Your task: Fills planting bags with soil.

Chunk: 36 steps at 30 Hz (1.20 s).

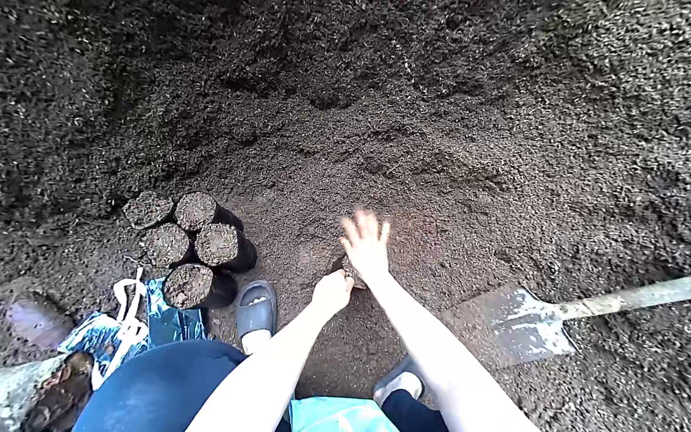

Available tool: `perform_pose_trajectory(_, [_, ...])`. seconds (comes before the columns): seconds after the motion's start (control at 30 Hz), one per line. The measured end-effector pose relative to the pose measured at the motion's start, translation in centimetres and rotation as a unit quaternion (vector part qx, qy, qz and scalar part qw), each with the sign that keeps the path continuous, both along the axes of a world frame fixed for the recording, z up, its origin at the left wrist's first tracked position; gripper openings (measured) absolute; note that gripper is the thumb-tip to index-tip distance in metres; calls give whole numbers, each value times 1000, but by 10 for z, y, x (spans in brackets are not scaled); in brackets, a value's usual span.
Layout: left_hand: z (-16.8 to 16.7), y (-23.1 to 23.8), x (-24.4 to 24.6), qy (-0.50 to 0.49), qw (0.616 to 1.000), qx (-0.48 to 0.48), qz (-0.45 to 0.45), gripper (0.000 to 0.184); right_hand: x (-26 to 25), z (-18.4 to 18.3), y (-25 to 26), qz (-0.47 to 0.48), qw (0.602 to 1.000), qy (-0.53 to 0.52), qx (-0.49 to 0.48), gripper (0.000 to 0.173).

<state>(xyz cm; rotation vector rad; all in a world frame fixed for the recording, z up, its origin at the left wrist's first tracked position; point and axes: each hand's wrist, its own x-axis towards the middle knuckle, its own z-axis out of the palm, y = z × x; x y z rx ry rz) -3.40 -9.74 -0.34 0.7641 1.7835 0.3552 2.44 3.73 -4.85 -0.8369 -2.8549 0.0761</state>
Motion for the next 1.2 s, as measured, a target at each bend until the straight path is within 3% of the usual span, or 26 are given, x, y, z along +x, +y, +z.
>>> perform_pose_trajectory(0.07, [-1,-4,-7,-30,999,26,-5,44,-3,-3,2,68,996,-52,-14,49])
perform_pose_trajectory(0.13, [-4,-8,-27,-121,991,54,24,47,5,12,14,53,997,-40,-42,46])
perform_pose_trajectory(0.2, [-11,-9,-50,-204,963,24,174,61,22,27,31,-53,992,3,-112,48])
perform_pose_trajectory(0.27, [-23,-6,-60,-220,921,-21,322,67,46,26,37,-188,947,46,-256,54])
perform_pose_trajectory(0.3, [-30,-3,-58,-221,906,-32,360,69,58,17,33,-246,898,85,-353,56])
perform_pose_trajectory(0.33, [-35,0,-51,-228,897,-37,376,71,66,5,22,-301,823,139,-461,58])
perform_pose_trajectory(0.4, [-44,8,-31,-270,879,-31,392,75,71,-15,-13,-394,638,219,-625,68])
perform_pose_trajectory(0.43, [-49,13,-22,-304,863,-20,404,75,70,-21,-28,-414,567,236,-672,74])
perform_pose_trajectory(0.5, [-65,24,-9,-386,817,15,428,74,64,-29,-46,-408,485,293,-716,75])
perform_pose_trajectory(0.53, [-69,26,-4,-410,799,28,438,74,63,-28,-50,-394,469,318,-724,72])
perform_pose_trajectory(0.6, [-65,25,-1,-429,781,44,452,73,60,-19,-49,-368,478,327,-727,70])
perform_pose_trajectory(0.73, [-29,15,-9,-480,745,81,457,73,43,24,-41,-368,549,299,-688,75])
perform_pose_trajectory(0.83, [28,8,-31,-506,727,110,452,77,19,85,-39,-327,609,280,-666,75])
perform_pose_trajectory(0.97, [123,-23,-76,-472,740,189,441,70,-27,174,-58,-188,663,275,-670,66])
perform_pose_trajectory(1.03, [145,-46,-103,-440,742,240,445,72,-57,211,-77,-132,669,266,-682,65])
perform_pose_trajectory(1.2, [227,-147,-163,-324,743,290,509,73,-141,266,-147,-4,624,185,-759,72])
